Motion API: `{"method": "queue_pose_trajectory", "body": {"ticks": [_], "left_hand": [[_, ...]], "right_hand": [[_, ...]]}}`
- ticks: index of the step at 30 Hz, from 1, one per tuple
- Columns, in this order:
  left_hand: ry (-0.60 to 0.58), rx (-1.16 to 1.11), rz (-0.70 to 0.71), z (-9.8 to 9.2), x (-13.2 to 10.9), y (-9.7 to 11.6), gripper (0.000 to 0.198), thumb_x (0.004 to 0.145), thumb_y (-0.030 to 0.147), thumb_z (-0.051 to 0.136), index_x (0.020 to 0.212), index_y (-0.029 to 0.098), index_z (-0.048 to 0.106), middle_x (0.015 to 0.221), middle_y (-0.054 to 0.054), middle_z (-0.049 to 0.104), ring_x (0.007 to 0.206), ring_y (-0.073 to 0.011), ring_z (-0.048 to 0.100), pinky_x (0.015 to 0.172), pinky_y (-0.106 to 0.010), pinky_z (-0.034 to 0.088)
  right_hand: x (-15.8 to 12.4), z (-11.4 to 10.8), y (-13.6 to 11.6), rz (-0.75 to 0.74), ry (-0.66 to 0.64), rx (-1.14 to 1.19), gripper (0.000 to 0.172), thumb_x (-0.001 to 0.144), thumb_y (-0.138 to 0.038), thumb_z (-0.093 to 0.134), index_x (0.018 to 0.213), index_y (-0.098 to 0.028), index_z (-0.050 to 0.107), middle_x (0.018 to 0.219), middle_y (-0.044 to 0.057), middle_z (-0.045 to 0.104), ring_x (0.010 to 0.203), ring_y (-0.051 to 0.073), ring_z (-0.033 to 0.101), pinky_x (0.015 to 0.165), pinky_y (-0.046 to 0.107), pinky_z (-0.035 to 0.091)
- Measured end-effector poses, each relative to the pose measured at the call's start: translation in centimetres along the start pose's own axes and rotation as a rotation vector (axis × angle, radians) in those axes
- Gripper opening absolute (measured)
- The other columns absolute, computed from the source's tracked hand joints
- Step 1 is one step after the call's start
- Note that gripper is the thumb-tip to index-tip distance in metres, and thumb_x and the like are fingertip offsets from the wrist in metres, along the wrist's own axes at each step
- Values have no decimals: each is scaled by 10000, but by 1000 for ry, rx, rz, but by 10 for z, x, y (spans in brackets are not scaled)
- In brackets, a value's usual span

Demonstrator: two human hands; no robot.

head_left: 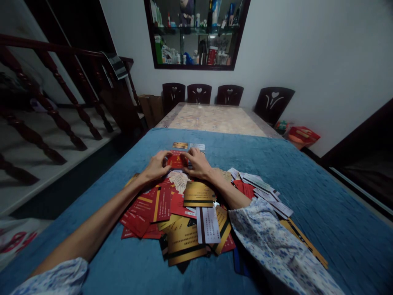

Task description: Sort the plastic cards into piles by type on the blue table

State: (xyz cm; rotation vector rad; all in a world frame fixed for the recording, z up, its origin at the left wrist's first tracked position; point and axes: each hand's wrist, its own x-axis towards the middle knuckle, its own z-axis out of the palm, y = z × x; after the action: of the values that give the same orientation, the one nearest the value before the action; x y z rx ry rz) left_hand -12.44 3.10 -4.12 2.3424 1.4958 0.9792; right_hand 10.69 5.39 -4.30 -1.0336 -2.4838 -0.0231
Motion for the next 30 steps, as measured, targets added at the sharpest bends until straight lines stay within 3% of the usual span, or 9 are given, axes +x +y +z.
{"method": "queue_pose_trajectory", "body": {"ticks": [5, 10, 17, 30], "left_hand": [[-14, -3, 8, -2, 0, 3, 473, 706, 283, 645, 1161, 156, 629, 1044, -62, 601, 805, -187, 589, 816, -344, 529], [-37, 20, 18, -2, -1, 6, 482, 719, 260, 638, 1190, 158, 616, 1121, -80, 576, 923, -216, 606, 910, -363, 532], [-55, 77, 51, -5, 0, 7, 497, 751, 215, 601, 1245, 166, 596, 1211, -97, 561, 1065, -246, 597, 1003, -390, 511], [-69, 85, 97, -7, 18, 20, 495, 763, 218, 614, 1256, 177, 621, 1185, -85, 577, 1045, -242, 606, 967, -391, 536]], "right_hand": [[1, 2, 1, 13, 29, 3, 517, 846, -347, 663, 1330, -189, 570, 1189, 142, 545, 1103, 294, 454, 868, 405, 438], [1, -3, -2, 55, -27, -16, 562, 855, -363, 666, 1358, -138, 556, 1237, 181, 544, 1147, 323, 449, 873, 432, 445], [4, -12, -8, 74, -56, -47, 509, 875, -360, 653, 1341, -166, 583, 1276, 174, 537, 1181, 325, 430, 894, 427, 444], [12, -50, 1, 40, -162, -169, 482, 905, -399, 607, 1329, -171, 593, 1291, 180, 555, 1165, 330, 428, 843, 401, 423]]}}
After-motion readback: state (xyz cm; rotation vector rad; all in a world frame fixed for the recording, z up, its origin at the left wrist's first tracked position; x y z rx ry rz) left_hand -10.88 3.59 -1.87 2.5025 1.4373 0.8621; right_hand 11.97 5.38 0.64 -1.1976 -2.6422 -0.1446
